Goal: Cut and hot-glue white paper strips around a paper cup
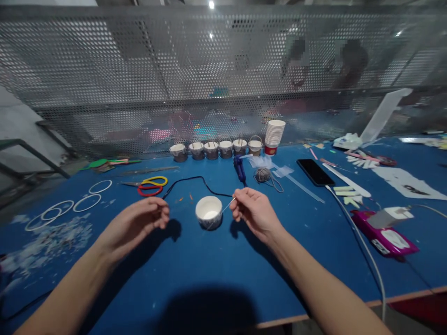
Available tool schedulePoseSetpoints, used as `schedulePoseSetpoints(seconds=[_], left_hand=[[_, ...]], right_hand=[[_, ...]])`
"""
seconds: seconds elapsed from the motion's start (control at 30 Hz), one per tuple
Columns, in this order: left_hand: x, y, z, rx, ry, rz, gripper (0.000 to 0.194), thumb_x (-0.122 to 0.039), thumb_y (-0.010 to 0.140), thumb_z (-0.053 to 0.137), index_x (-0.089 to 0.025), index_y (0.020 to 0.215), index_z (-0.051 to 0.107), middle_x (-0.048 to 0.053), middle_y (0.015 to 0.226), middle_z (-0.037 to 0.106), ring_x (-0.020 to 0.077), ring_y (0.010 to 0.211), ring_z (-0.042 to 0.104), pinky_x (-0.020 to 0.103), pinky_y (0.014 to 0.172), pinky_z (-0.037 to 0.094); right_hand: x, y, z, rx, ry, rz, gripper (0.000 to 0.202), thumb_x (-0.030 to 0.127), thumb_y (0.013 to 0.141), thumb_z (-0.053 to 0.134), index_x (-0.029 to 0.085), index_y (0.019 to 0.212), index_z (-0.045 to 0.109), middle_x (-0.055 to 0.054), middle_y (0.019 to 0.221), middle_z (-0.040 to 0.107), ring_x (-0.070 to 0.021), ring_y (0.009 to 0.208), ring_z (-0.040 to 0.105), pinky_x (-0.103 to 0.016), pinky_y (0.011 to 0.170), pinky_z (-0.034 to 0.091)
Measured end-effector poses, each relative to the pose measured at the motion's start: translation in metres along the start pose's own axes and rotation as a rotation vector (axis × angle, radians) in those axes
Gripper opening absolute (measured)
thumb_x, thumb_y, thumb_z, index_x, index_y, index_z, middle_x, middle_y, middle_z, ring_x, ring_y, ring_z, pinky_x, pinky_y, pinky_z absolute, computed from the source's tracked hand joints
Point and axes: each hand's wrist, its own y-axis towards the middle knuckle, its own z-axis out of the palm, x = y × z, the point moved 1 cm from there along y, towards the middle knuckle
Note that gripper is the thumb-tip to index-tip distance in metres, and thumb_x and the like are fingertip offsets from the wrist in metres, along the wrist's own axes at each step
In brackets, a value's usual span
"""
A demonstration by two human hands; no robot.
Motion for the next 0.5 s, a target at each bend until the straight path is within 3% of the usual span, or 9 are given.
schedulePoseSetpoints(seconds=[0.07,0.17,0.27,0.37,0.43,0.5], left_hand=[[0.011,-0.010,0.010,0.148,0.156,-0.107,0.013,-0.021,0.072,0.070,-0.010,0.078,0.074,0.013,0.075,0.072,0.0186,0.063,0.066,0.027,0.061,0.055],[0.027,-0.024,0.025,0.225,0.283,-0.181,0.018,-0.027,0.073,0.074,-0.013,0.084,0.073,0.012,0.082,0.072,0.0175,0.070,0.067,0.026,0.068,0.053],[0.040,-0.030,0.033,0.256,0.306,-0.245,0.020,-0.031,0.073,0.074,-0.015,0.083,0.070,0.004,0.066,0.066,0.0110,0.050,0.058,0.022,0.049,0.045],[0.045,-0.028,0.033,0.242,0.292,-0.276,0.023,-0.035,0.073,0.072,-0.015,0.083,0.068,-0.003,0.053,0.055,0.0043,0.036,0.037,0.017,0.036,0.025],[0.044,-0.025,0.030,0.176,0.272,-0.230,0.025,-0.036,0.071,0.074,-0.015,0.083,0.069,-0.004,0.055,0.052,0.0028,0.037,0.033,0.017,0.037,0.020],[0.042,-0.021,0.028,0.092,0.238,-0.159,0.027,-0.037,0.068,0.076,-0.015,0.082,0.069,-0.004,0.057,0.051,0.0031,0.040,0.033,0.017,0.039,0.019]], right_hand=[[-0.005,-0.002,0.005,0.017,-0.036,0.013,0.038,0.042,0.057,0.087,0.016,0.056,0.059,0.001,0.050,0.065,-0.0070,0.038,0.052,-0.017,0.036,0.042],[-0.010,-0.004,0.009,0.009,-0.062,-0.020,0.036,0.042,0.060,0.086,0.016,0.057,0.060,0.000,0.053,0.067,-0.0079,0.040,0.053,-0.018,0.038,0.043],[-0.013,-0.005,0.009,0.016,-0.084,-0.045,0.034,0.041,0.062,0.084,0.016,0.059,0.060,-0.001,0.055,0.067,-0.0086,0.042,0.054,-0.020,0.041,0.045],[-0.018,-0.001,0.003,0.027,-0.085,-0.102,0.033,0.047,0.070,0.077,0.017,0.068,0.063,-0.001,0.061,0.067,-0.0100,0.045,0.056,-0.022,0.043,0.045],[-0.022,0.003,-0.003,-0.004,-0.115,-0.183,0.031,0.050,0.077,0.067,0.019,0.079,0.065,-0.002,0.069,0.068,-0.0113,0.050,0.057,-0.023,0.045,0.046],[-0.029,0.006,-0.006,-0.025,-0.280,-0.268,0.027,0.042,0.077,0.066,0.021,0.093,0.063,-0.005,0.087,0.070,-0.0153,0.067,0.063,-0.027,0.055,0.051]])
